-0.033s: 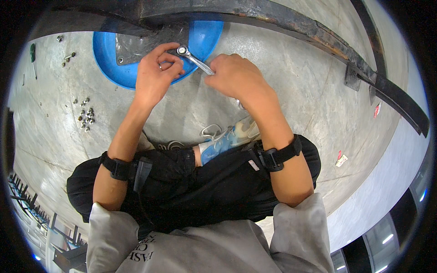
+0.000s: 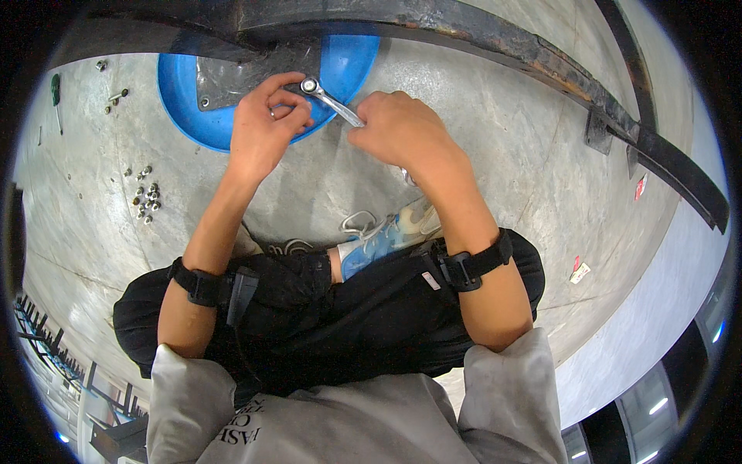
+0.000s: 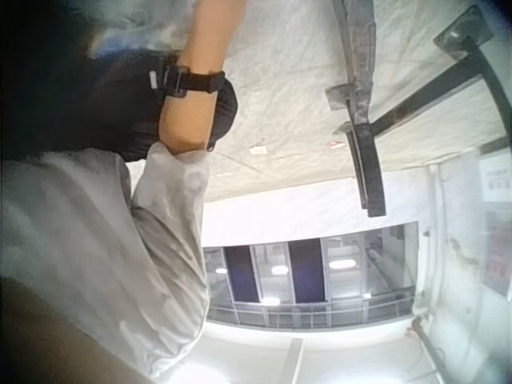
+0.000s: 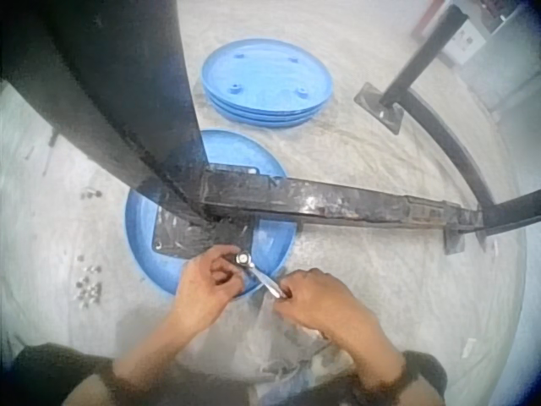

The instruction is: The person assembles a metal table base while sitting on the floor. They place washers and nuts onto bolts by hand and then use a combination wrench to tighten the nuts.

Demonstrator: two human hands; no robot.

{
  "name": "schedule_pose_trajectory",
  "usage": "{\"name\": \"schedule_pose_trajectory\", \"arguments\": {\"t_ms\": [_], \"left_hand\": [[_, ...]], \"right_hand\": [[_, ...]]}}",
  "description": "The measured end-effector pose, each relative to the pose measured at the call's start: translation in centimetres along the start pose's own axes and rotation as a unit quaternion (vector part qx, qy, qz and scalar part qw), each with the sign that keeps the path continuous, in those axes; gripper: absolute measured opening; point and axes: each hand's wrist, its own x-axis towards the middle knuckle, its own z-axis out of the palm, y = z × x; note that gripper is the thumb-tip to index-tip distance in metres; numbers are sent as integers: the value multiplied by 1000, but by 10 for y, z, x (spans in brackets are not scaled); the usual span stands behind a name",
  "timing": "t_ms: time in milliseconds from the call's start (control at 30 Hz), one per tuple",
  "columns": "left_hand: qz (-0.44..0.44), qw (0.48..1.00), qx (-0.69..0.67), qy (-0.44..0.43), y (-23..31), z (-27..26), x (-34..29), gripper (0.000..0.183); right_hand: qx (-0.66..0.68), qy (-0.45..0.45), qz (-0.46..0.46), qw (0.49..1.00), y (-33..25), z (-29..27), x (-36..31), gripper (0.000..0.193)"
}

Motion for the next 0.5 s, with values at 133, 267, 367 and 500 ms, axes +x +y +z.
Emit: {"name": "schedule_pose_trajectory", "arguments": {"t_ms": [133,267,367,500], "left_hand": [[-1,1000,5,-3,0,0,0,38],[14,999,-11,37,-3,2,1,34],[5,1000,-4,17,0,0,0,35],[-2,1000,2,-6,0,-1,0,38]], "right_hand": [[-18,14,-29,999,6,3,3,30],[42,13,-47,998,9,7,4,26],[102,-11,-32,994,8,8,2,25],[212,-50,-21,976,4,10,9,25]]}}
